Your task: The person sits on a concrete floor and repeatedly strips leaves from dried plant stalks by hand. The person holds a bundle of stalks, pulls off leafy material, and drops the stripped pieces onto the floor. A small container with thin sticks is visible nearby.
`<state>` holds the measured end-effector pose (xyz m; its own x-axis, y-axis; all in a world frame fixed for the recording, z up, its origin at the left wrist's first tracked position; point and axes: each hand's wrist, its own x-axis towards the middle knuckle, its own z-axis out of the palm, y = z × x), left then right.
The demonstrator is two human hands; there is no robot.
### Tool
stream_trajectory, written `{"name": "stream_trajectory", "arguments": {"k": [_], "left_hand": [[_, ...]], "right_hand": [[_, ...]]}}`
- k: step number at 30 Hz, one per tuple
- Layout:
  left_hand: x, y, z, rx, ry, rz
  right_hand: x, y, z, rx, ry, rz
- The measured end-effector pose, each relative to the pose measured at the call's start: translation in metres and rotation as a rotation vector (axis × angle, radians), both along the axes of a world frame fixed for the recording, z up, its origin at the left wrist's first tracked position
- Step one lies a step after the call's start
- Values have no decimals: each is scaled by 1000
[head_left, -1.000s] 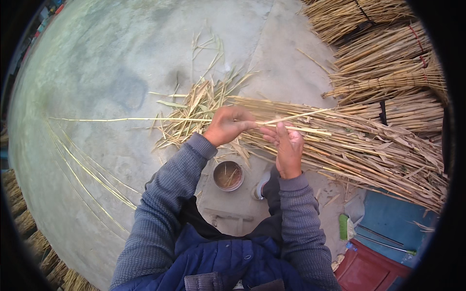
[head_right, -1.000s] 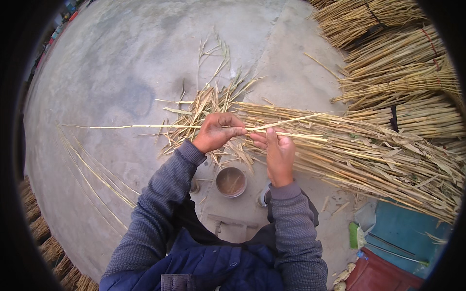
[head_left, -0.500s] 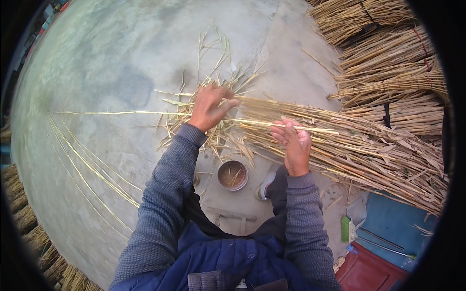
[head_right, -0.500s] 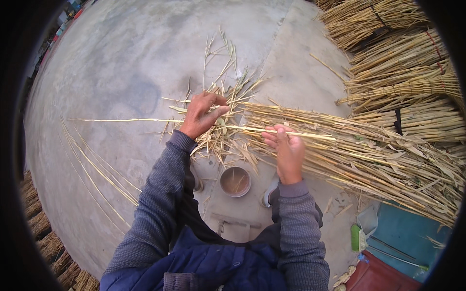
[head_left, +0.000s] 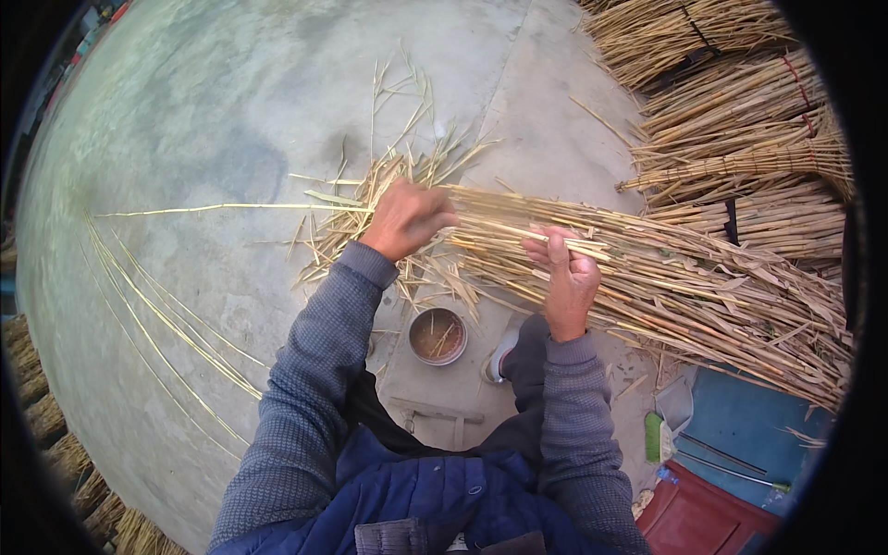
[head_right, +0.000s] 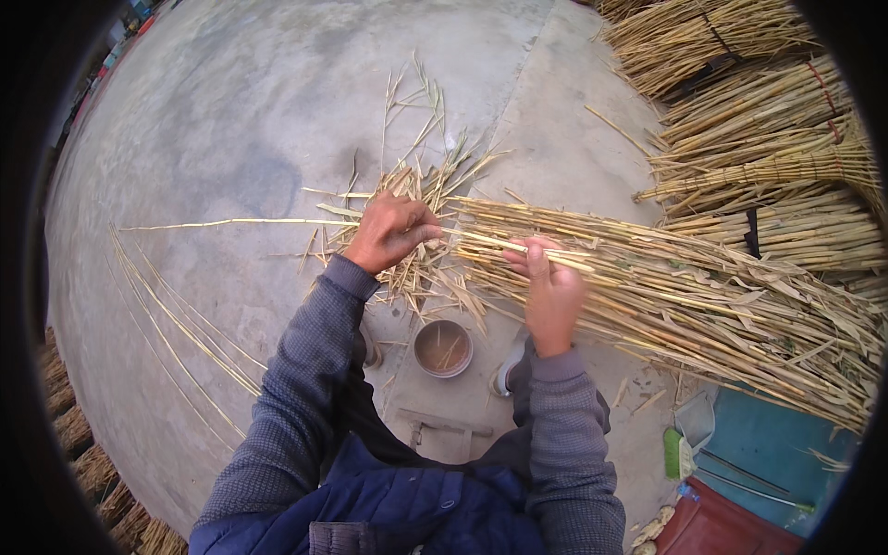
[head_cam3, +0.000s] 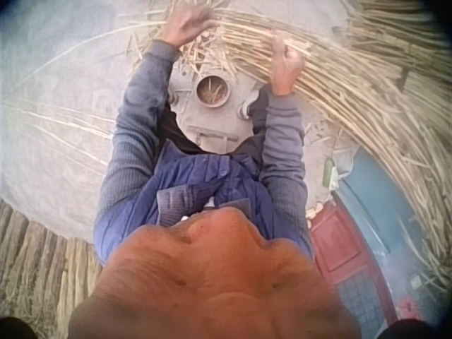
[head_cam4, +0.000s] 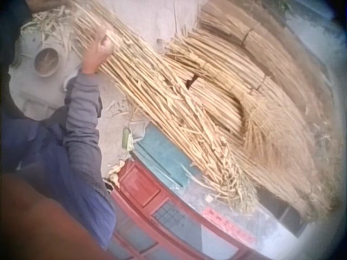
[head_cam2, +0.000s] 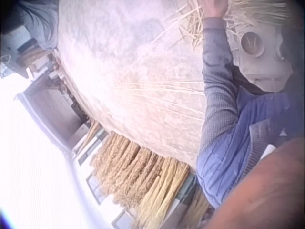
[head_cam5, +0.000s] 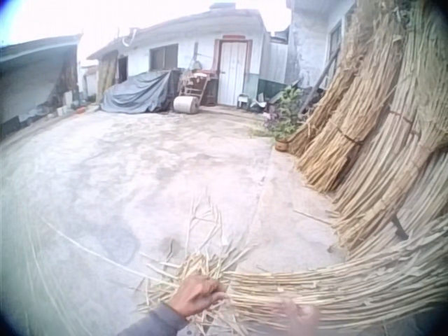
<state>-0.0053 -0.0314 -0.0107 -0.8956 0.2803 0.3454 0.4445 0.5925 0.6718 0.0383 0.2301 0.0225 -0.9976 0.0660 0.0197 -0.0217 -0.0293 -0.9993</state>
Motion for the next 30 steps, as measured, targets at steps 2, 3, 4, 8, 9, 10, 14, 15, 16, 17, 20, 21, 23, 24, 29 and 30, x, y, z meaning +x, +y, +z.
{"name": "stream_trajectory", "arguments": {"k": [2,3,4,8,9,10,14,15,16,17,20,21,23,24,29,30], "left_hand": [[0,0,3,-167,72,38],[1,0,5,-98,85,39],[3,0,7,-47,87,29],[16,-4,16,375,-119,-145],[22,-9,17,338,-105,-124],[25,-12,18,321,-190,-110],[52,-38,23,85,-164,7],[59,-45,24,-8,-121,22],[69,-52,23,-91,-163,85],[77,-62,22,-230,-130,123],[117,-102,16,-506,-130,244],[133,-117,13,-553,-182,272],[175,-148,1,-614,-267,318],[199,-160,-8,-640,-322,341],[345,-213,-75,-786,-555,325],[383,-223,-90,-778,-599,321]], "right_hand": [[1,-3,1,34,58,5],[0,-2,0,13,40,-9],[0,0,0,-41,37,-7],[-24,27,-9,-240,-261,-40],[-33,35,-13,-283,-327,-18],[-41,42,-16,-236,-358,-55],[-85,33,-37,-203,-334,54],[-94,19,-46,-172,-307,67],[-98,4,-58,77,-159,164],[-98,-10,-68,363,19,216],[-84,-25,-85,898,107,226],[-83,-24,-84,825,75,274],[-81,-13,-77,656,-22,368],[-79,-6,-73,713,-43,393],[-63,26,-57,726,-54,431],[-59,33,-55,689,-107,412]]}}
